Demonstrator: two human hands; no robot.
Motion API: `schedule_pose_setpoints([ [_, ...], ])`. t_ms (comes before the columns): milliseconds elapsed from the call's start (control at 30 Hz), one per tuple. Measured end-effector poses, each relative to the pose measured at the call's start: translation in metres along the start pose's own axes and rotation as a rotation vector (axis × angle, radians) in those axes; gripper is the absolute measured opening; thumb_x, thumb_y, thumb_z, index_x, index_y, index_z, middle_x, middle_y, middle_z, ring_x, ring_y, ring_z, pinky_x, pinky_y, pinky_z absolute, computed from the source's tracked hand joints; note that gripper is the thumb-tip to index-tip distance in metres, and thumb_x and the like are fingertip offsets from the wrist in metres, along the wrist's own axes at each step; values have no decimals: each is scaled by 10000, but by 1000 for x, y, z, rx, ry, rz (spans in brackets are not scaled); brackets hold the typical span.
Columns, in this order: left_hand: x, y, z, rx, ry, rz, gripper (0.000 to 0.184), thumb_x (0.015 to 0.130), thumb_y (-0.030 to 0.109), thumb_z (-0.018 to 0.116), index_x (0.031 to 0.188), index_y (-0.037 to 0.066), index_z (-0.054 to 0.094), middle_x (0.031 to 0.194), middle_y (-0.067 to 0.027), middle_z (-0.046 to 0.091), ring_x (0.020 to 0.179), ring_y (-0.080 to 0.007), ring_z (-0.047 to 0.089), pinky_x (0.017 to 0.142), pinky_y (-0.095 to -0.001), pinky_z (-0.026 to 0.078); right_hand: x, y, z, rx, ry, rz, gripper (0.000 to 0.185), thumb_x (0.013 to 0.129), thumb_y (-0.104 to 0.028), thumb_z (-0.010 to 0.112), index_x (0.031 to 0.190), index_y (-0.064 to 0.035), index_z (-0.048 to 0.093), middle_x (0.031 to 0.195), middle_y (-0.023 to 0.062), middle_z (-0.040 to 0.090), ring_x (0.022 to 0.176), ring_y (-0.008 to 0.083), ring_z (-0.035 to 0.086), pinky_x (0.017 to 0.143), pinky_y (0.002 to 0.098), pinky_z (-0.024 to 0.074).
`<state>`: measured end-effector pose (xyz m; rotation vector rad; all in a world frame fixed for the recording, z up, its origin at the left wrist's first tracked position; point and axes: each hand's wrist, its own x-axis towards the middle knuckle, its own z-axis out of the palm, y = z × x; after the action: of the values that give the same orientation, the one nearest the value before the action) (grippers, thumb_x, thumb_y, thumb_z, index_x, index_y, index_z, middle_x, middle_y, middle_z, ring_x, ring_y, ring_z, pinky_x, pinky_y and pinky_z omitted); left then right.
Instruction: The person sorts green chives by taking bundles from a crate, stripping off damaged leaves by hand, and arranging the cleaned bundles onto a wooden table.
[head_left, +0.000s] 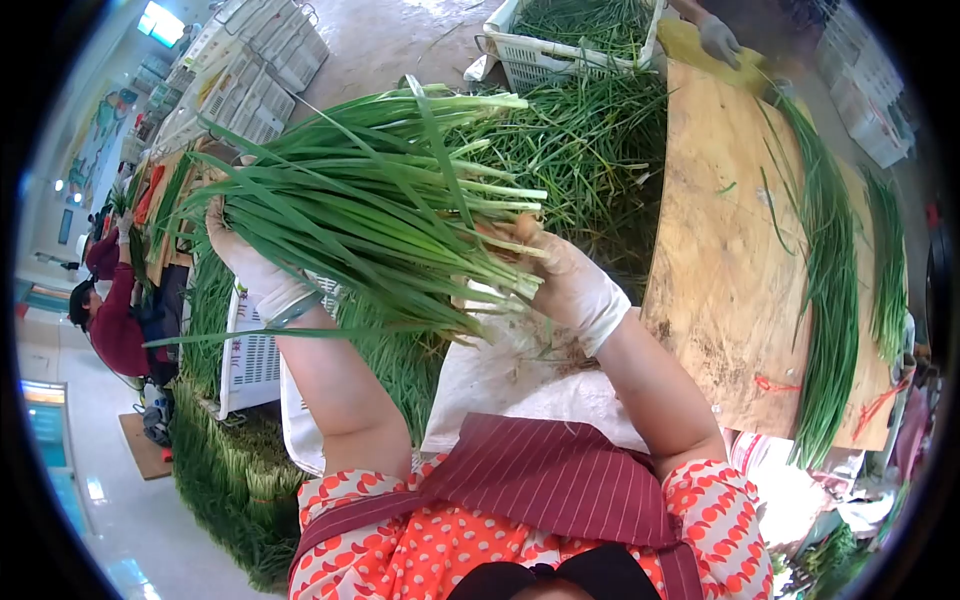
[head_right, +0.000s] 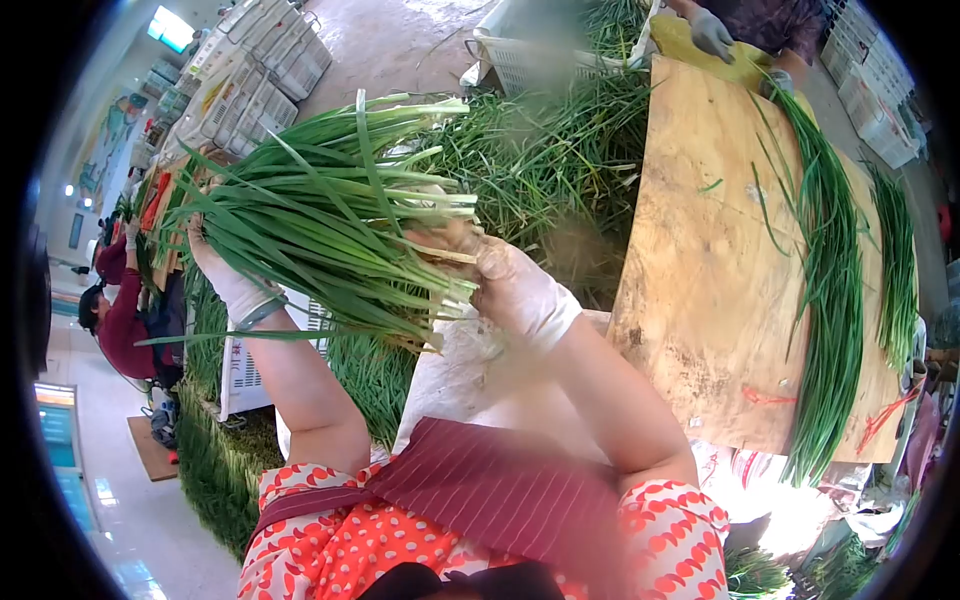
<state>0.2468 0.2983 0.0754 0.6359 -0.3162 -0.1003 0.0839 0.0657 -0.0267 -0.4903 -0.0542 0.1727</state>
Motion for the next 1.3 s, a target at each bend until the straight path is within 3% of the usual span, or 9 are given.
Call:
schedule_pose_setpoints([
  [133, 6, -9, 8, 254, 311, 223, 322, 903, 221, 353, 1071, 10, 528, 1092, -164, 579, 994, -258, 555, 896, -388, 441, 1, -13, 17, -63, -156, 47, 704, 800, -472, 590, 1275, 11, 401, 1261, 132, 479, 1113, 215, 498, 954, 386, 401],
  [300, 0, -12, 23, 234, 305, 187, 270, 867, 153, 342, 908, -18, 547, 934, -143, 594, 893, -253, 565, 883, -387, 445, 9, -21, 31, -317, -23, 127, 375, 806, -124, 650, 1127, 42, 552, 1030, 97, 623, 948, 152, 584, 847, 281, 465],
  [433, 6, -13, 9, 389, 258, 289, 268, 864, 177, 357, 894, -11, 544, 917, -139, 589, 907, -252, 554, 888, -396, 440, 4, -18, 47, -461, 59, -40, 293, 830, -133, 630, 1052, 56, 596, 990, 86, 640, 899, 133, 581, 822, 243, 457],
  [500, 12, -6, -4, -135, -50, 22, 285, 858, 212, 373, 900, -11, 546, 911, -134, 586, 921, -250, 543, 887, -411, 433, 9, -12, 38, -503, 138, -81, 292, 832, -132, 629, 1055, 52, 595, 985, 83, 643, 888, 126, 581, 814, 238, 456],
  [667, 3, -12, 15, 60, 161, 119, 267, 898, 190, 373, 1006, -6, 518, 1009, -156, 581, 907, -254, 570, 846, -383, 474, 9, -14, 33, -198, 303, -263, 222, 874, -196, 576, 950, 6, 624, 902, 92, 663, 825, 124, 607, 754, 239, 475],
  [833, 9, -7, -20, 274, 352, 226, 236, 878, 78, 432, 1077, -49, 457, 1036, -172, 581, 915, -238, 578, 820, -371, 490, 0, -33, 27, -222, 381, -342, 300, 919, -311, 479, 901, -35, 595, 568, -56, 353, 474, 77, 303, 511, 217, 374],
  [1033, 5, 2, -33, 448, 99, 360, 260, 825, -22, 516, 1072, -71, 451, 1030, -183, 584, 860, -221, 602, 774, -321, 511, -21, -84, -3, -813, 629, -259, 262, 899, -272, 514, 1030, -70, 617, 684, -34, 554, 562, 106, 497, 555, 230, 432],
  [1200, 1, -1, -25, 903, 299, 475, 259, 835, -2, 513, 1079, -64, 450, 1018, -176, 589, 877, -226, 598, 787, -331, 507, -15, -67, -19, -1539, 566, -185, 385, 834, -320, 589, 1106, -47, 601, 1049, 160, 621, 955, 218, 592, 789, 325, 460],
  [1300, 1, -7, -16, 794, 253, 448, 242, 861, 33, 475, 1089, -42, 444, 1016, -164, 585, 874, -231, 595, 790, -341, 506, 3, -38, 5, -1026, 274, -175, 346, 829, -269, 608, 1079, -29, 606, 973, 129, 641, 890, 207, 606, 806, 348, 472],
])
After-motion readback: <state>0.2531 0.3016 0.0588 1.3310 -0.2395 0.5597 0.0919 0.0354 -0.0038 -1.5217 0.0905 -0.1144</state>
